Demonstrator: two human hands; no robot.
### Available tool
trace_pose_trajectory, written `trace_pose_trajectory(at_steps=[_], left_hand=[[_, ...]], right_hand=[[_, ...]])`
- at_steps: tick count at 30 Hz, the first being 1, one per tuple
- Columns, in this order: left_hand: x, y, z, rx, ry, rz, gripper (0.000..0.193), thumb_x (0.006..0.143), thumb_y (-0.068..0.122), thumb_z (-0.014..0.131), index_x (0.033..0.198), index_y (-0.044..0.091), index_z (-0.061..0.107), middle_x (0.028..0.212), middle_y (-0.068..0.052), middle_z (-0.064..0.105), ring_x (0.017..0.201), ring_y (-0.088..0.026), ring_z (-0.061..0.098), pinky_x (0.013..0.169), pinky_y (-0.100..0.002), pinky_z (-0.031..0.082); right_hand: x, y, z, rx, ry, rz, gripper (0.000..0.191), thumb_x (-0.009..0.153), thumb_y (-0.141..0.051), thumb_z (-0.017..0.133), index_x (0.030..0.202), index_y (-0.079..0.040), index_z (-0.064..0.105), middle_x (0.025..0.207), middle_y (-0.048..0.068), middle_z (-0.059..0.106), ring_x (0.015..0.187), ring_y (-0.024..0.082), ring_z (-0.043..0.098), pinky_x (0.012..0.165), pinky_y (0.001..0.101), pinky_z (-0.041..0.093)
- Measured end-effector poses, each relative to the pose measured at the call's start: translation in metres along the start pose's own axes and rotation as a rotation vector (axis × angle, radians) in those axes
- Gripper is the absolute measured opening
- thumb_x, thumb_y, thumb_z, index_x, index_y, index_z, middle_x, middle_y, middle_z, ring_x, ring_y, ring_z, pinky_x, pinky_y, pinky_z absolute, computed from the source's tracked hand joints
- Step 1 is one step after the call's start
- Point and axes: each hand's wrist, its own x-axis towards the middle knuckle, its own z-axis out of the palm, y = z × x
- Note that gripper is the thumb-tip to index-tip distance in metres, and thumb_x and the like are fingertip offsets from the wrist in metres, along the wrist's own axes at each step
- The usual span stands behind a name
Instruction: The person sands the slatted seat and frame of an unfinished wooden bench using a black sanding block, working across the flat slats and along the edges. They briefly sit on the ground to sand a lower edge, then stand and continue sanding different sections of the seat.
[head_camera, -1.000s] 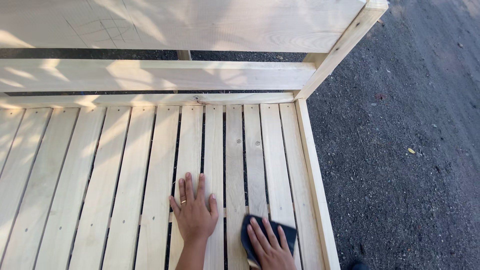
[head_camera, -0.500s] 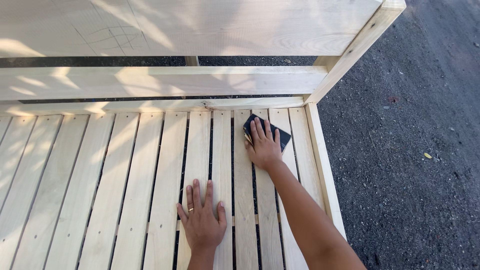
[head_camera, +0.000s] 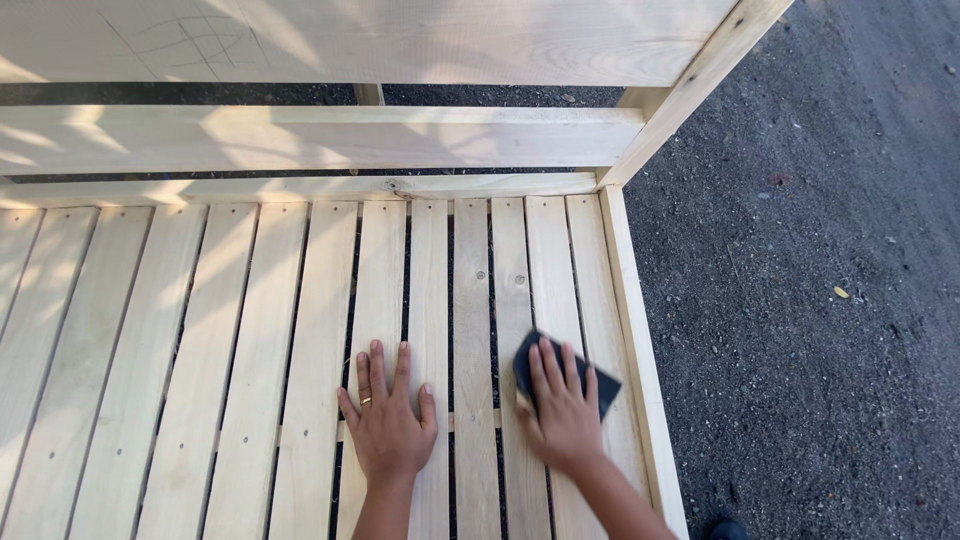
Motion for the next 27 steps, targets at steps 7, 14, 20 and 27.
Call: trace_pose_trajectory(at_steps=[7, 14, 20, 27], left_hand=[[0.001, -0.001, 0.001, 0.050, -0.079, -0.039, 0.067, 0.090, 0.046, 0.050, 0.154, 0.033, 0.036, 0.166, -0.003, 0.022, 0.154, -0.025, 0.017, 0.120, -0.060, 0.010], [-0.004, -0.004, 0.006, 0.041, 0.002, -0.007, 0.064, 0.093, 0.048, 0.047, 0.155, 0.032, 0.037, 0.167, -0.004, 0.024, 0.154, -0.025, 0.018, 0.121, -0.059, 0.010], [-0.005, -0.006, 0.008, 0.056, 0.006, -0.001, 0.065, 0.092, 0.046, 0.049, 0.155, 0.031, 0.038, 0.166, -0.006, 0.025, 0.154, -0.026, 0.019, 0.120, -0.061, 0.011], [-0.007, -0.006, 0.012, 0.050, 0.060, -0.004, 0.066, 0.090, 0.045, 0.052, 0.153, 0.031, 0.040, 0.165, -0.006, 0.030, 0.154, -0.027, 0.022, 0.119, -0.062, 0.015]], right_hand=[[0.194, 0.037, -0.069, 0.062, 0.086, 0.170, 0.074, 0.101, -0.053, 0.029, 0.164, -0.017, 0.013, 0.173, 0.001, 0.006, 0.159, 0.028, 0.001, 0.124, 0.0560, 0.004], [0.005, 0.043, -0.014, 0.056, 0.208, 0.084, 0.073, 0.103, -0.045, 0.027, 0.161, -0.005, 0.007, 0.169, 0.017, 0.007, 0.157, 0.030, 0.002, 0.124, 0.0492, 0.007], [-0.103, 0.031, 0.022, 0.074, 0.077, 0.150, 0.087, 0.094, -0.047, 0.044, 0.160, -0.003, 0.009, 0.168, 0.024, 0.008, 0.155, 0.042, 0.002, 0.119, 0.0610, 0.007], [0.116, 0.055, -0.036, 0.122, 0.210, 0.112, 0.082, 0.100, -0.050, 0.041, 0.159, 0.001, 0.015, 0.168, 0.024, 0.011, 0.156, 0.038, 0.007, 0.123, 0.0535, 0.011]])
